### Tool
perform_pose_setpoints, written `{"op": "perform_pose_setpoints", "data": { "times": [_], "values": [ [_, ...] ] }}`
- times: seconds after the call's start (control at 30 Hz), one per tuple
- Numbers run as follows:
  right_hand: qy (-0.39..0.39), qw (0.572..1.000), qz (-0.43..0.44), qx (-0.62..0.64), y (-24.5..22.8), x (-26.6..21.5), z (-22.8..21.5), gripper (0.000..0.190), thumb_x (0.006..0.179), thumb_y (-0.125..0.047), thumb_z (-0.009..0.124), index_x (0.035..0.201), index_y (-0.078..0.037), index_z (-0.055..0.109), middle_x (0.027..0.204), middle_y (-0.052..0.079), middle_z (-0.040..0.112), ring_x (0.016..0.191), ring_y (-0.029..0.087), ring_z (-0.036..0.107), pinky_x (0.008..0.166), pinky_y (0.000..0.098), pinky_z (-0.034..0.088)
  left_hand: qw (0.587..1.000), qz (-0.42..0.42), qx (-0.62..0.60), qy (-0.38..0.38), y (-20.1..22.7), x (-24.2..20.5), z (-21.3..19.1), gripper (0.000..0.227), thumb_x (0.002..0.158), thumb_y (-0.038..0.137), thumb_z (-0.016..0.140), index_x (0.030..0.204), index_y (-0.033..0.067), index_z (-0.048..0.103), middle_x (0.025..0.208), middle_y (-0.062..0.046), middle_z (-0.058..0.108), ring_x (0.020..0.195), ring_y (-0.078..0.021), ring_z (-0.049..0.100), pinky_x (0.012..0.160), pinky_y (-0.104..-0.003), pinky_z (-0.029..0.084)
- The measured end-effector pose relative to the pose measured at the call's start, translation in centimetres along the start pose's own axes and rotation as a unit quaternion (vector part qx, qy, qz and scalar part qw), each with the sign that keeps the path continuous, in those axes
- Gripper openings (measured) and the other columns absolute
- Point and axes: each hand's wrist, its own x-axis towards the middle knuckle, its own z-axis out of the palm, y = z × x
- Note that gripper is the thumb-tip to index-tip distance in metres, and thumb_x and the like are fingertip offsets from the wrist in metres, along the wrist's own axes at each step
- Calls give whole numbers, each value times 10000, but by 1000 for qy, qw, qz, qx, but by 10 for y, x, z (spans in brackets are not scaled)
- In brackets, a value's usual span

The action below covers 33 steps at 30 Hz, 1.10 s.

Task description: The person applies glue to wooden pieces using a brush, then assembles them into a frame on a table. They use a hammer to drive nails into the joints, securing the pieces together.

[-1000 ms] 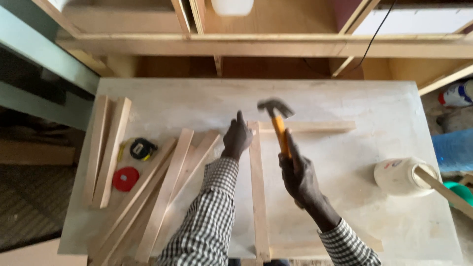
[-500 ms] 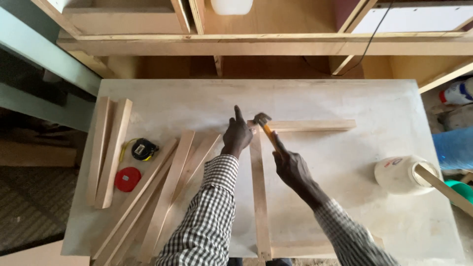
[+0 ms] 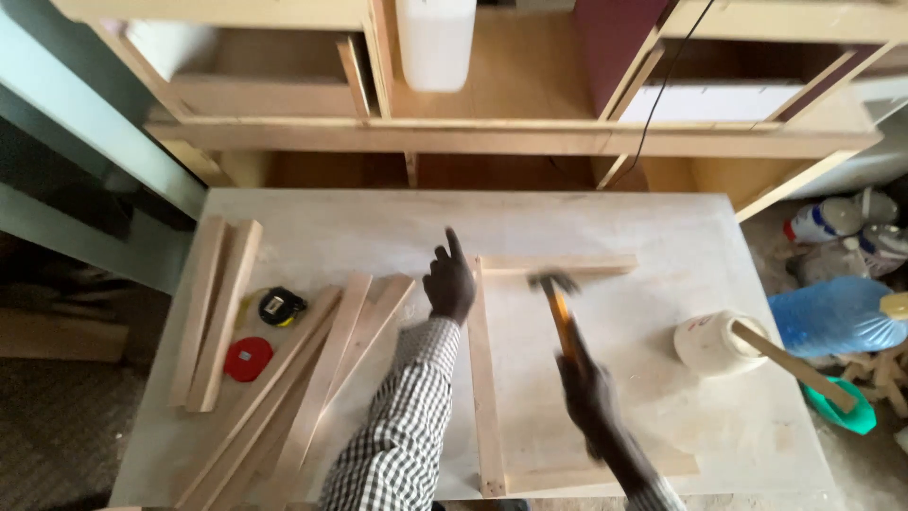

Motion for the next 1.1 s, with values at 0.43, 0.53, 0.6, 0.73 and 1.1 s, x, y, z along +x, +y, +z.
{"op": "perform_pose_setpoints", "data": {
  "times": [0.43, 0.53, 0.6, 0.73, 1.1],
  "values": [
    [32, 917, 272, 289, 116, -95, -18, 484, 825, -188, 465, 1302, -179, 383, 516, 105, 360, 295, 171, 278, 246, 291, 201, 329, -406, -821, -231, -89, -92, -160, 341, 685, 20, 445, 1009, 71, 541, 1032, -192, 618, 703, -213, 618, 449, -257, 463],
    [-5, 936, 252, 248, 96, -99, -28, 486, 841, -142, 446, 1319, -156, 359, 512, 101, 359, 301, 182, 298, 254, 306, 243, 313, -393, -836, -221, -102, -104, -165, 329, 715, 34, 459, 1028, 49, 559, 1042, -205, 608, 692, -196, 613, 456, -241, 469],
    [-16, 928, 268, 258, 88, -95, -30, 528, 842, -132, 452, 1350, -188, 317, 512, 82, 333, 313, 168, 278, 267, 304, 234, 317, -400, -832, -218, -106, -102, -173, 300, 720, 63, 483, 1003, 57, 581, 1029, -192, 613, 706, -189, 603, 493, -234, 458],
    [-17, 954, 232, 189, 91, -88, -29, 450, 820, -132, 479, 1262, -164, 402, 529, 100, 368, 326, 190, 325, 272, 313, 270, 395, -416, -802, -165, -108, -103, -182, 249, 706, 72, 598, 950, 45, 554, 872, -116, 597, 700, -181, 591, 566, -256, 473],
    [-80, 963, 219, -138, 69, -93, -25, 640, 774, -325, 467, 1381, -282, 269, 825, 164, 636, 614, 299, 578, 550, 374, 439, 947, 10, -207, -247, -123, -158, -136, 211, 692, -4, 553, 852, 83, 658, 712, -149, 643, 610, -311, 620, 470, -409, 476]
  ]
}}
